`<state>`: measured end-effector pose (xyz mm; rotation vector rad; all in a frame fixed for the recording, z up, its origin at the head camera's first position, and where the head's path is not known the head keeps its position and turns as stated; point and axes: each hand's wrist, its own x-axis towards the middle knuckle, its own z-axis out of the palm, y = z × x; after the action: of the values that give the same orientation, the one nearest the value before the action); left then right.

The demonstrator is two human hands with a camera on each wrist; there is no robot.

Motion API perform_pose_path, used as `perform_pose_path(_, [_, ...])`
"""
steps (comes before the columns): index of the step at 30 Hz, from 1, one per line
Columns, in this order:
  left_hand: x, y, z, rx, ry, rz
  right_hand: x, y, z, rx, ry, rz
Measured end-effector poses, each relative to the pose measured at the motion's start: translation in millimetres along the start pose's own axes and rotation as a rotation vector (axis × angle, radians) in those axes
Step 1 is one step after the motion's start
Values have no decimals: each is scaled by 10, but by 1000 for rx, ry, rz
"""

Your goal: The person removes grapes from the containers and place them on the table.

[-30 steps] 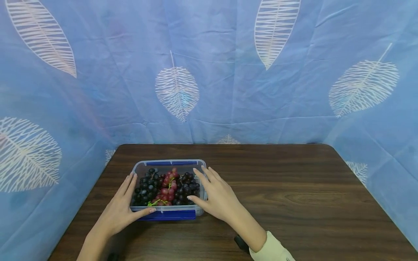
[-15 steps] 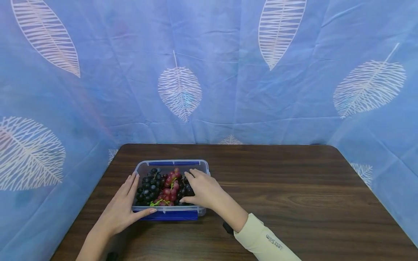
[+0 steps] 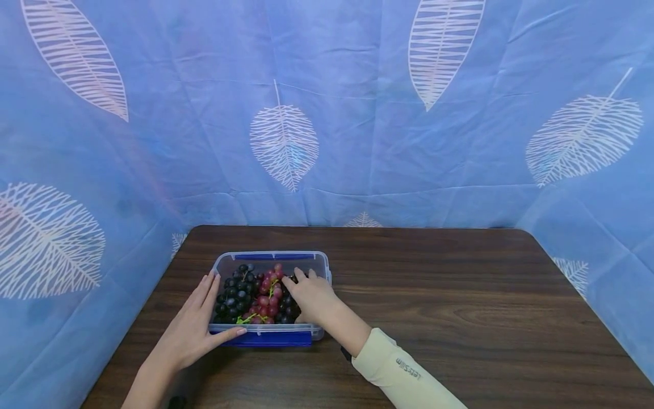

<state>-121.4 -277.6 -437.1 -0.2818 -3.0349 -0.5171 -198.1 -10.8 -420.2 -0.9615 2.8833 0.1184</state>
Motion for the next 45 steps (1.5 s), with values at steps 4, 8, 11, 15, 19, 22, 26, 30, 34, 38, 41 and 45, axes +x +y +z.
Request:
perform_pose_path(4, [-5,5,7,0,5,0,49,-36,13,-8,-38,20])
perform_pose_path(8, [-9,6,13,-4,7,0,71,-67,16,-22,-61,27])
perform_pose_path(11, [-15,5,18,-10,8,-1,74,-80,24,-30,-51,16])
perform_pose_path(15, [-19,0,25,-20,9,-1,69,-82,30,-16,-14,2])
perform_pose_path(19, [-17,-7,35,-24,9,3,58,-75,32,1,9,-6])
perform_pose_path(22, [-17,-12,38,-25,9,9,49,-66,39,10,35,-15])
perform_pose_path(26, [-17,-9,35,-29,13,12,37,-53,57,31,82,-30])
perform_pose_path(30, [-17,0,30,-29,16,7,26,-42,67,73,114,-34])
perform_pose_path(34, [-16,2,31,-29,11,-1,21,-41,69,84,133,-39])
perform_pose_path(38, [-14,-2,35,-27,6,-4,10,-47,68,65,153,-55])
perform_pose_path(41, [-14,-4,36,-25,8,-4,1,-50,63,50,166,-69])
perform_pose_path(45, [-14,-1,35,-23,10,-1,-17,-44,41,36,172,-80])
